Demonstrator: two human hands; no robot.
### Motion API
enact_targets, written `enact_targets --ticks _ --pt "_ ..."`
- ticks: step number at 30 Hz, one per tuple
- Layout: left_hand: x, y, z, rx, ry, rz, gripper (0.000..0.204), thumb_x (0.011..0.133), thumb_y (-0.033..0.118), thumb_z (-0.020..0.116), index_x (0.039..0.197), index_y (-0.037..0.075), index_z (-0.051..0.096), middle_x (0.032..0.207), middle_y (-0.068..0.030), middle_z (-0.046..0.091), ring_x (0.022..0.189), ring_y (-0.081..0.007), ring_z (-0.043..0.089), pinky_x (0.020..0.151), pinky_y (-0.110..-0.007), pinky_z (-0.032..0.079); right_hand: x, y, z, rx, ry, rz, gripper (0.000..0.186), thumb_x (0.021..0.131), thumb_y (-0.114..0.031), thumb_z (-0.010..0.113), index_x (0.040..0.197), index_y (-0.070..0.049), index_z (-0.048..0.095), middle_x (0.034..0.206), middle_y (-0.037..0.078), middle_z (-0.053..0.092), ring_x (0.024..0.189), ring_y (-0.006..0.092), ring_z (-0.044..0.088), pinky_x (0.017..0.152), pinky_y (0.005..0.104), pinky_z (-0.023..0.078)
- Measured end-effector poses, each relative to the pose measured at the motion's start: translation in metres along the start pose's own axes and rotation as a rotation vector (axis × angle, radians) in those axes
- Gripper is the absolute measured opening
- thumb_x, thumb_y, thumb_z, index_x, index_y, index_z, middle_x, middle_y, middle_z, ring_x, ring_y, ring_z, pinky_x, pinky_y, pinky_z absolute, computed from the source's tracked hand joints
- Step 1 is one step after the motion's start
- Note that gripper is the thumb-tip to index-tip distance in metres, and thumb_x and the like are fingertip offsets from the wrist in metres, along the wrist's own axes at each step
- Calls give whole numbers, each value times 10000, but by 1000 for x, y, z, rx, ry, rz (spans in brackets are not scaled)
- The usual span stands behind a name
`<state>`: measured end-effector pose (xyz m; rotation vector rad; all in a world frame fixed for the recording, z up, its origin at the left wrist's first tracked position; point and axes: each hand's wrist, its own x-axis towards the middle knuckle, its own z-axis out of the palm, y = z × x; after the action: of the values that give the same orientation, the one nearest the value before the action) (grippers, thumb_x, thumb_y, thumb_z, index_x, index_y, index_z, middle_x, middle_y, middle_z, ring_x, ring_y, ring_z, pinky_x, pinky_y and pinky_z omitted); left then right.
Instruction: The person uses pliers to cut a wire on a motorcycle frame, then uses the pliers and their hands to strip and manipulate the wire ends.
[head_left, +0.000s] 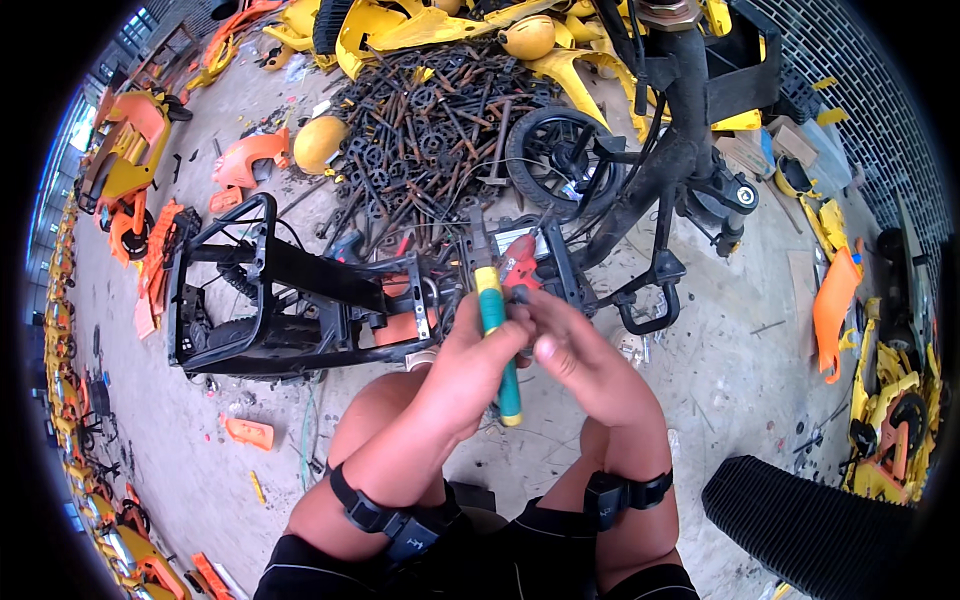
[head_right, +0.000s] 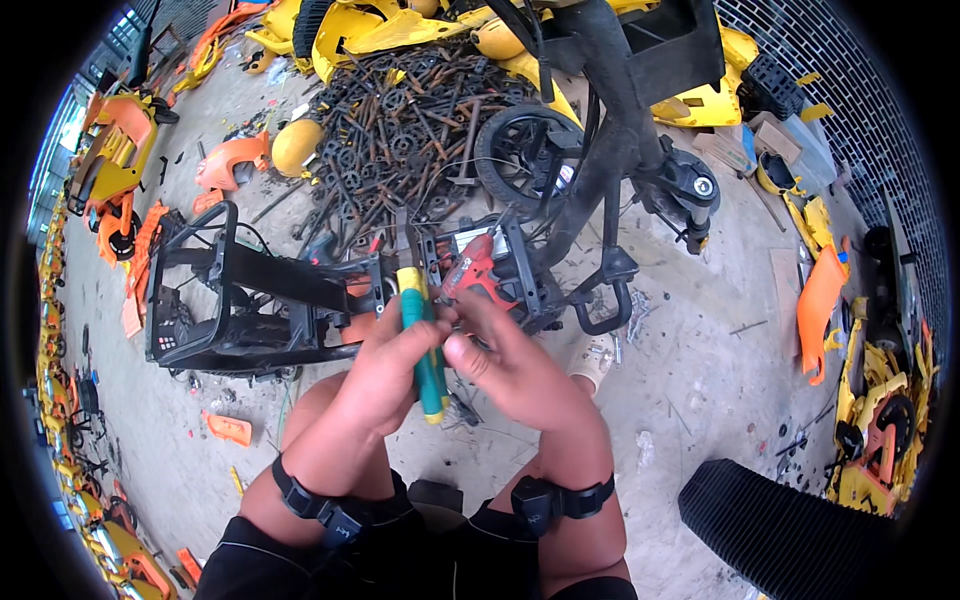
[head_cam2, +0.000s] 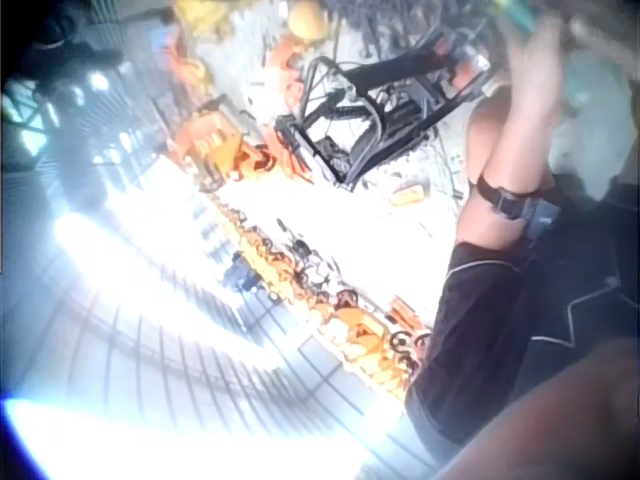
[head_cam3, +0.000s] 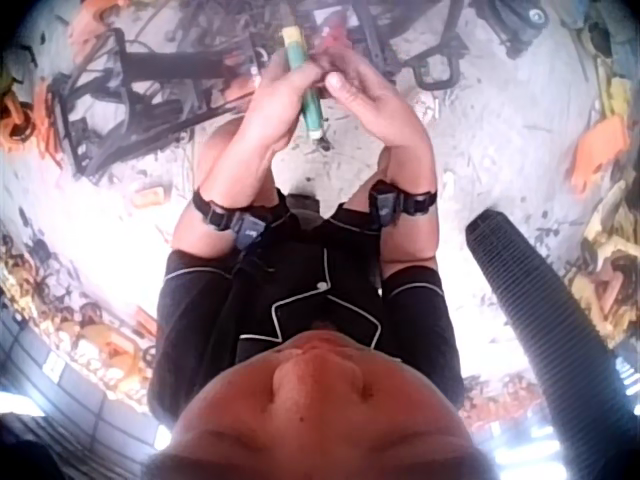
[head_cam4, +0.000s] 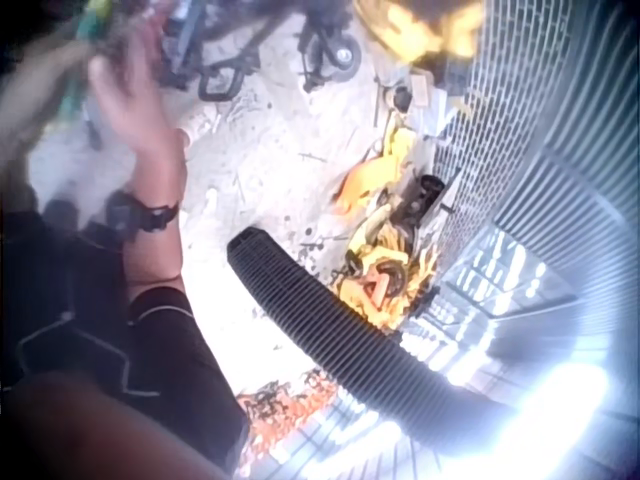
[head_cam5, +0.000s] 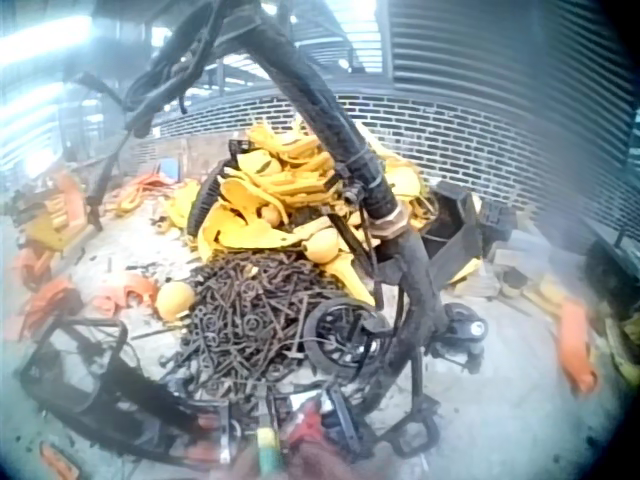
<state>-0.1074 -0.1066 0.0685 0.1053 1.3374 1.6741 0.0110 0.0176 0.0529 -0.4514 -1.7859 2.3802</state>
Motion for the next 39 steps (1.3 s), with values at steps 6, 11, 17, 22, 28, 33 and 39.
enact_targets --ticks 6,11,17,22,28,33,39 --pt "10 -17 13 -75 10 137 595 1057 464 435 1456 22 422 1296 -122 552 1234 -246 539 1061 -389 442 7 4 4 -101 -118 -37 935 935 -361 747 1603 -28 183 1467 137 468 1162 189 563 939 342 485" --pt "-4 -1 18 340 -19 256 617 1093 445 348 1518 2 406 1464 -143 455 1302 -251 487 1111 -372 378 10 -5 0 106 44 253 638 950 -220 710 1471 7 420 1186 92 641 979 151 656 729 267 522" --pt "-1 8 7 87 117 239 556 1065 394 431 1446 -7 484 1284 -123 605 1221 -226 537 1010 -372 423 27 -7 -9 485 229 221 500 875 -78 565 1360 31 519 1099 145 700 807 186 689 499 231 405" --pt "-10 62 -5 -76 88 367 487 1006 269 520 1394 -24 495 1234 -117 617 1137 -208 579 934 -352 442 39 -3 -26 726 473 149 399 862 -37 547 1260 -17 545 1203 186 693 930 223 710 457 209 380" --pt "41 107 7 327 193 503 482 976 150 545 1405 -58 467 1235 -121 605 1059 -194 602 892 -322 474 54 6 -19 736 452 222 383 846 -2 559 1228 2 531 1213 133 673 968 232 701 595 296 455" --pt "83 85 18 134 135 265 481 952 140 562 1393 -35 481 1217 -127 631 1055 -215 608 909 -349 471 59 14 -23 720 405 237 348 848 -2 553 1196 -4 549 1129 111 665 982 248 686 608 319 486" --pt "131 39 19 397 104 111 469 983 302 581 1356 21 543 1259 -127 631 1153 -246 596 956 -386 465 47 7 -27 474 456 280 353 895 -82 579 1245 -55 621 1049 62 696 946 182 681 768 335 523"
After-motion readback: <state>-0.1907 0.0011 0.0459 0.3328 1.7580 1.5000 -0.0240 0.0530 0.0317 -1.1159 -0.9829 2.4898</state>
